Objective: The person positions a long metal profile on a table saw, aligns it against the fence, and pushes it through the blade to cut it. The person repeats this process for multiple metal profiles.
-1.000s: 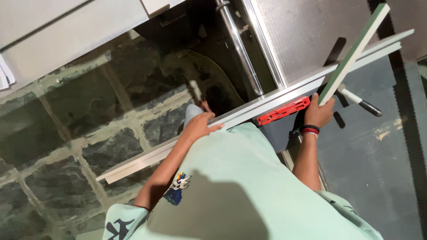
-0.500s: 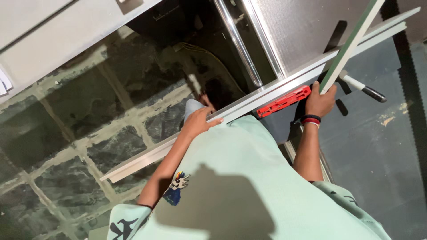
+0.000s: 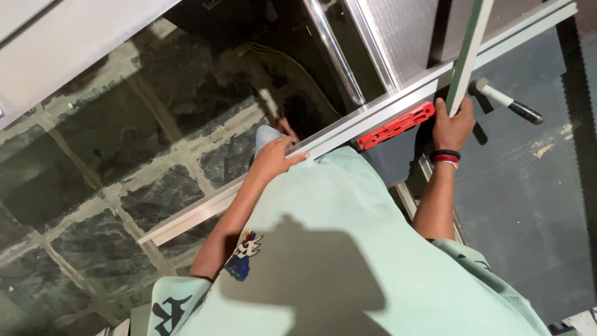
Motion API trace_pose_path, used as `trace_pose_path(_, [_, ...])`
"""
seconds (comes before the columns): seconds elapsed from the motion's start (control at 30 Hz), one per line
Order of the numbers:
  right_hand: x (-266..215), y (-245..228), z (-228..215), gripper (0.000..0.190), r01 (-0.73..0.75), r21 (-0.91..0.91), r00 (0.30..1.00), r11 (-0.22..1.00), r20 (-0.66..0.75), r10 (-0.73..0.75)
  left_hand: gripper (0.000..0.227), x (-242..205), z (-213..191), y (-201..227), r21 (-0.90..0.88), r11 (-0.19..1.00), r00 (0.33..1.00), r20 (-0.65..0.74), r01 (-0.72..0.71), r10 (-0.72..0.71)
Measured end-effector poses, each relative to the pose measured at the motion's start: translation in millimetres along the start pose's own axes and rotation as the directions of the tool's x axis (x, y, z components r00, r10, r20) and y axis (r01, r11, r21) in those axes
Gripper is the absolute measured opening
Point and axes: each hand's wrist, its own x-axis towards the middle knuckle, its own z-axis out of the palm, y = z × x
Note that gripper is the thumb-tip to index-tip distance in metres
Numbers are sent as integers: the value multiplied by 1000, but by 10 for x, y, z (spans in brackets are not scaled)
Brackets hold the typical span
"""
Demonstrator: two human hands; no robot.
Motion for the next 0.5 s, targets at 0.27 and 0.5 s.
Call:
trace_pose_path(0.27, [99, -357, -261, 38, 205, -324, 970, 924, 191, -148, 80, -11, -21, 25, -20, 999, 999, 19, 33, -32])
trace_pose_path(0.5, [118, -618, -125, 43, 305, -359, 930, 882, 312, -194, 79, -24, -37, 47, -37, 999, 1000, 2, 21, -20])
